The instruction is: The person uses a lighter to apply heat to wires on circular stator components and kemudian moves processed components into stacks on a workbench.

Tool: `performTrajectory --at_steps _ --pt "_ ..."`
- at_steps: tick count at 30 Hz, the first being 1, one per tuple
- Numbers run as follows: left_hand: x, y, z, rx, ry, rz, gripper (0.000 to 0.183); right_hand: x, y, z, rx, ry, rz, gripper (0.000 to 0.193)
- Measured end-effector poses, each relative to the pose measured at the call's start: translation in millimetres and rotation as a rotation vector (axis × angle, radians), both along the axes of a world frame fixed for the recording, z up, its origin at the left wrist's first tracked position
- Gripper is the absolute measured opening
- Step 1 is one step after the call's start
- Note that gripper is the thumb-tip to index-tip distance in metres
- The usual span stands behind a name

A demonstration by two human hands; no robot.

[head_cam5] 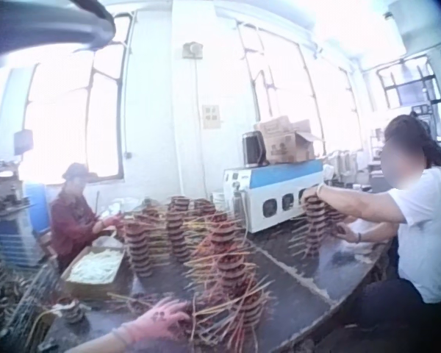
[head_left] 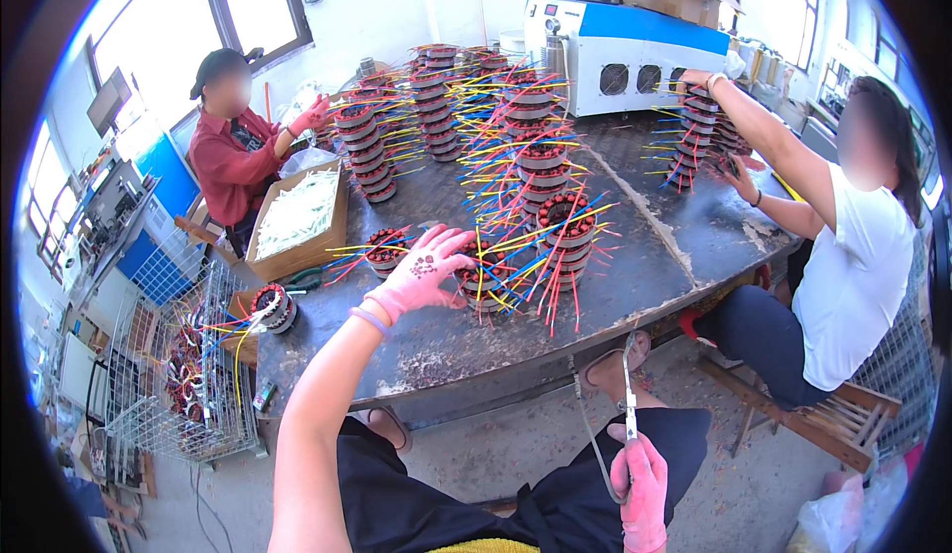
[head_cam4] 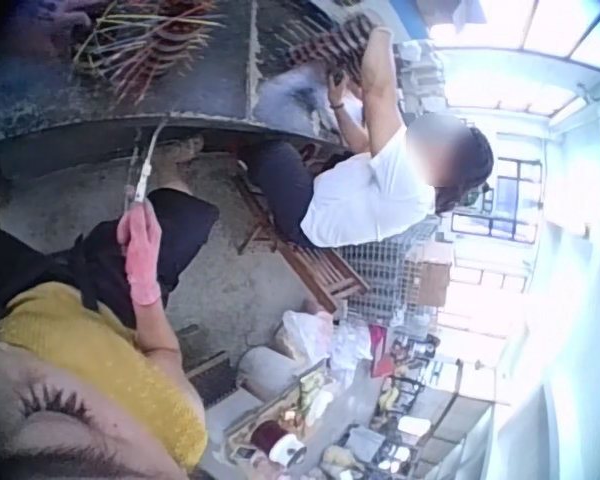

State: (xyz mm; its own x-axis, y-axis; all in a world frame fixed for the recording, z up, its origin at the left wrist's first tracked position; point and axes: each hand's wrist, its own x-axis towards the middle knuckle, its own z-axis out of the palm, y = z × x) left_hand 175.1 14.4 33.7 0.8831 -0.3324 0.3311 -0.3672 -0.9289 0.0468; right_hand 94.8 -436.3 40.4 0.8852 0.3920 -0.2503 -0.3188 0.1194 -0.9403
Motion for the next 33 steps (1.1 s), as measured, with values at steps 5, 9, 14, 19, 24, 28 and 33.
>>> performTrajectory --at_steps 5,9,14,19,24,28,33 --pt "7 -7 4 0.076 0.038 0.028 0.059 -2 6 -3 -0.003 -0.006 0.017 0.041" --pt "10 -9 9 0.017 0.122 0.067 0.059 -5 10 -1 -0.036 -0.018 0.038 0.043" --pt "14 -14 -5 0.073 0.079 0.094 0.056 -6 12 -2 -0.044 -0.044 0.05 0.042" --pt "10 -21 1 0.151 0.06 0.067 0.053 -7 10 5 -0.026 -0.002 0.021 0.041" --pt "-32 -16 2 0.129 0.067 0.128 0.055 -4 6 2 -0.029 -0.01 0.003 0.039" --pt "-91 -7 9 0.122 0.104 0.233 0.053 -7 12 -7 0.013 -0.017 0.012 0.038" --pt "-152 -1 13 0.104 0.105 0.333 0.051 -5 9 -32 0.017 -0.085 -0.001 0.045"
